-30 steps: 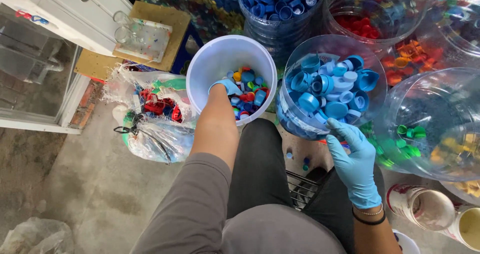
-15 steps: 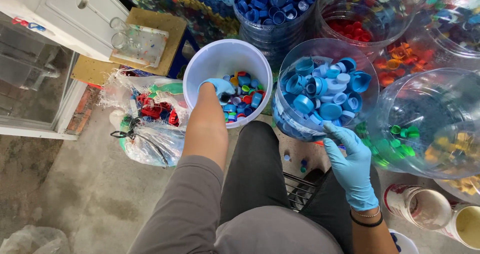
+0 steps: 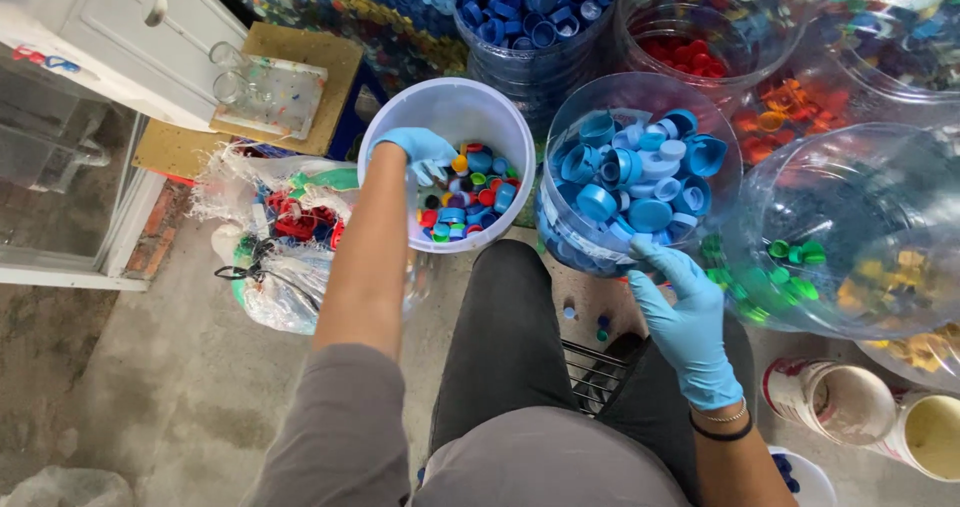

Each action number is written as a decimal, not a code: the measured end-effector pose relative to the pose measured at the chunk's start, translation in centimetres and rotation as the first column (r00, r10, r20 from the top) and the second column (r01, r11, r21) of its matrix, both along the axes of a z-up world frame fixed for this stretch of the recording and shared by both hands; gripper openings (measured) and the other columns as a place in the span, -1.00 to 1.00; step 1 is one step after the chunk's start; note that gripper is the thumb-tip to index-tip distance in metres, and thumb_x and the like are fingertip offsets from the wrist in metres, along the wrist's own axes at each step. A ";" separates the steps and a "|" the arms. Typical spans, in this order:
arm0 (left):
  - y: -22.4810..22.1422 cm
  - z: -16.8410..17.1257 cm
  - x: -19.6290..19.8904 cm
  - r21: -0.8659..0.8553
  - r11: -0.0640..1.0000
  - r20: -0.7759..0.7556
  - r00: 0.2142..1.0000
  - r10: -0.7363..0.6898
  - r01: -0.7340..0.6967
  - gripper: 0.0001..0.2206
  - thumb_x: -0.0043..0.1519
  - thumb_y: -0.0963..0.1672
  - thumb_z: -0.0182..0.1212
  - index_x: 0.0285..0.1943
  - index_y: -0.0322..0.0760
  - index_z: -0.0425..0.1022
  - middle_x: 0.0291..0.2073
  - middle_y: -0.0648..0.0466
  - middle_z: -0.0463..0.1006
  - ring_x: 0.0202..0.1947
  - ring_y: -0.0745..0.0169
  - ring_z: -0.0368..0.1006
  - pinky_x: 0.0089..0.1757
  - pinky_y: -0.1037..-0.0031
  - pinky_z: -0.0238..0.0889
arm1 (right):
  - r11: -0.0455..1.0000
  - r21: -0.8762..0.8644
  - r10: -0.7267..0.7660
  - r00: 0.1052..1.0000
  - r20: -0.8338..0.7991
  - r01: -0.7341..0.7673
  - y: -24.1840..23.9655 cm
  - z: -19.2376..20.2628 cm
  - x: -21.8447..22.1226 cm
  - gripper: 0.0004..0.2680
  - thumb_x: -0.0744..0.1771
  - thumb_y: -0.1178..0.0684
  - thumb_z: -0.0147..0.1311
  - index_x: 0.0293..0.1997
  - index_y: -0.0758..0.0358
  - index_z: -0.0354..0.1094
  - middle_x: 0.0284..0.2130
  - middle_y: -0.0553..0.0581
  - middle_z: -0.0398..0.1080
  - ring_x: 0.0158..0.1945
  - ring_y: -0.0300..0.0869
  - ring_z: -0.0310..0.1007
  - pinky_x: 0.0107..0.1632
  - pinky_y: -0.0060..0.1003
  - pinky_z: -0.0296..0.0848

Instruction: Sorting plastic bottle caps by color into different containers

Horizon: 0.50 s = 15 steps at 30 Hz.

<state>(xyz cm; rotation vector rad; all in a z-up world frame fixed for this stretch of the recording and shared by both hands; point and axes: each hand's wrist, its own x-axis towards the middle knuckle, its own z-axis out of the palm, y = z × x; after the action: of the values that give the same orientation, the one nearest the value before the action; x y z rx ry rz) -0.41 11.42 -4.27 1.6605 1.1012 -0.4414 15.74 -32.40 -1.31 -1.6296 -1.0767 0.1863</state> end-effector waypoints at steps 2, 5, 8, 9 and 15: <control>-4.2 6.6 0.0 0.162 0.973 -0.057 0.986 -0.156 0.163 -0.58 0.06 0.01 0.22 -0.10 -0.43 0.59 -0.08 -0.28 0.60 0.09 -0.27 0.51 0.06 -0.08 0.37 | 1.000 0.000 -0.001 0.998 0.056 0.001 0.6 0.3 -0.4 -0.71 0.29 0.21 0.29 0.14 0.16 0.53 -0.10 0.18 0.56 -0.05 0.07 0.55 0.06 -0.08 0.45; -6.3 8.6 0.1 0.239 0.939 0.046 0.963 -0.267 0.249 -0.51 0.18 0.11 0.18 0.02 -0.35 0.60 -0.02 -0.20 0.64 0.08 -0.18 0.52 0.09 0.05 0.31 | 0.999 0.029 0.010 0.990 0.141 -0.014 1.9 1.6 -1.3 -0.69 0.29 0.17 0.32 0.17 0.19 0.50 -0.08 0.23 0.54 -0.07 0.13 0.52 0.03 -0.02 0.46; -11.1 11.5 0.7 0.164 0.952 0.314 0.901 -0.300 0.259 -0.67 0.23 0.06 0.21 -0.07 -0.22 0.61 -0.16 -0.07 0.70 -0.04 0.00 0.61 0.05 0.20 0.36 | 0.996 0.074 0.024 0.976 0.214 -0.041 3.7 3.5 -2.5 -0.66 0.30 0.12 0.32 0.21 0.26 0.45 -0.06 0.30 0.51 -0.08 0.20 0.50 0.01 0.05 0.46; -13.5 13.3 0.8 0.188 0.928 0.402 0.837 -0.371 0.320 -0.74 0.25 0.03 0.20 -0.10 -0.15 0.62 -0.19 -0.02 0.72 -0.05 0.02 0.61 0.07 0.22 0.37 | 0.994 0.096 0.033 0.965 0.260 -0.060 4.4 4.1 -3.0 -0.63 0.30 0.11 0.34 0.24 0.28 0.42 -0.04 0.33 0.49 -0.06 0.24 0.49 0.01 0.08 0.46; -20.5 12.1 3.1 0.122 0.881 0.638 0.644 -0.422 0.457 -0.67 0.37 -0.02 0.14 0.16 -0.29 0.54 0.01 -0.12 0.63 0.03 -0.09 0.55 0.11 0.13 0.33 | 0.949 0.312 -0.178 0.906 0.385 0.054 8.4 4.4 -4.8 -0.70 0.29 0.25 0.34 0.14 0.39 0.47 -0.13 0.24 0.53 -0.16 0.02 0.51 -0.05 -0.10 0.55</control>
<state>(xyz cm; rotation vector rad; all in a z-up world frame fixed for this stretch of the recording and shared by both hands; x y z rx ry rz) 2.71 -9.06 7.84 1.8284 0.1465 -0.1531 10.93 -24.03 3.14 -1.4851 -1.2465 -0.4006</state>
